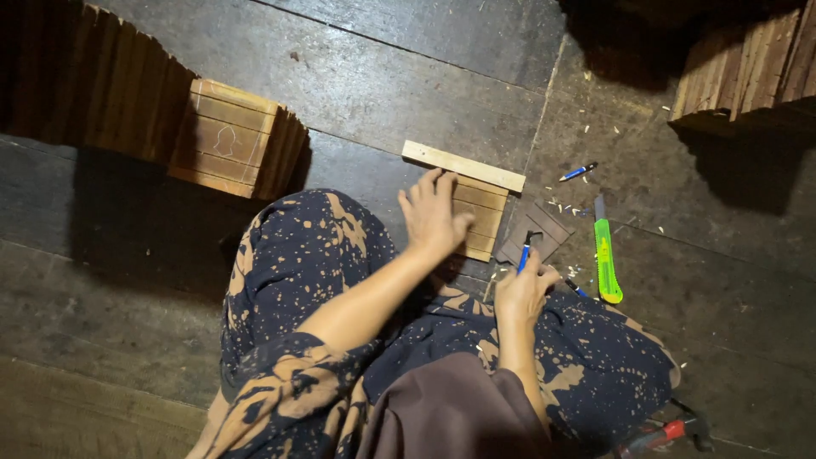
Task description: Tracing a decorative shape onto small wooden blocks using a template and a pen in a workshop environment.
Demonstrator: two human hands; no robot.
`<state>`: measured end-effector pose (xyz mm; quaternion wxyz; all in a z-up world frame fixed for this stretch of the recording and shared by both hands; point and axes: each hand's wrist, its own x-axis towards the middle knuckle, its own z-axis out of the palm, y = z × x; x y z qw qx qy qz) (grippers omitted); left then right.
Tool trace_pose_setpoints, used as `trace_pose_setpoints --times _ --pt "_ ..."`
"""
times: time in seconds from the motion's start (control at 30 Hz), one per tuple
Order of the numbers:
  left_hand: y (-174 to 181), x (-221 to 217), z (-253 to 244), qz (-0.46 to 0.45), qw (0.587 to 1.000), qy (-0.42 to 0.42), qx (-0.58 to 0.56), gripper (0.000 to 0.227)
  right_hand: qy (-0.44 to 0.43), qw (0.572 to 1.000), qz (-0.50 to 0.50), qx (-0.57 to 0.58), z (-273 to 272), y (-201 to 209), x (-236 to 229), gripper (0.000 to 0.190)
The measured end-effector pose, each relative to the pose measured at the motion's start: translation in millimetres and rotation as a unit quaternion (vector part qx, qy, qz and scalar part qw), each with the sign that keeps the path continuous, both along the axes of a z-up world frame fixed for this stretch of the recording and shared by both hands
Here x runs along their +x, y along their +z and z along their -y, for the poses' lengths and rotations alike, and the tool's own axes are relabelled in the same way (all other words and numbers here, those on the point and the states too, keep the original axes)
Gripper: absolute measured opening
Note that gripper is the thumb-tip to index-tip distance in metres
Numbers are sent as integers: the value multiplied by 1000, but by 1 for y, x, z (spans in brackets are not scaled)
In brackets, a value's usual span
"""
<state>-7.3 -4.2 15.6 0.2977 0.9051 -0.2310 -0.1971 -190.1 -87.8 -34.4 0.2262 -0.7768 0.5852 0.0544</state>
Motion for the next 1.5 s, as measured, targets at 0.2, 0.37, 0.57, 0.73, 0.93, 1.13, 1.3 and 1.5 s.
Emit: trace_pose_setpoints --times 0.2,0.37,0.57,0.73,0.93,1.13,1.3,1.5 --pt "14 -40 13 30 999 26 -15 111 7 1000 -10 -1 2 -1 4 53" --pt "20 -49 13 6 1000 10 -21 97 -4 1000 -24 -6 9 -17 -1 55" --pt "33 -20 -10 -2 999 -32 -1 111 -1 1000 -12 -5 10 -14 2 55" --pt "111 52 -72 88 994 -11 -64 103 2 1000 -5 -8 13 -22 -1 56" --pt "131 141 -180 172 984 50 -3 102 -3 1000 -7 -6 10 -12 5 58" --pt "79 177 -234 182 981 47 -40 92 -2 1000 -5 -10 11 -14 4 58" --pt "53 181 -243 259 961 23 -88 75 0 1000 0 -9 9 -13 5 58" --pt "21 196 -245 343 936 1 -84 69 10 1000 10 -24 6 -8 7 59"
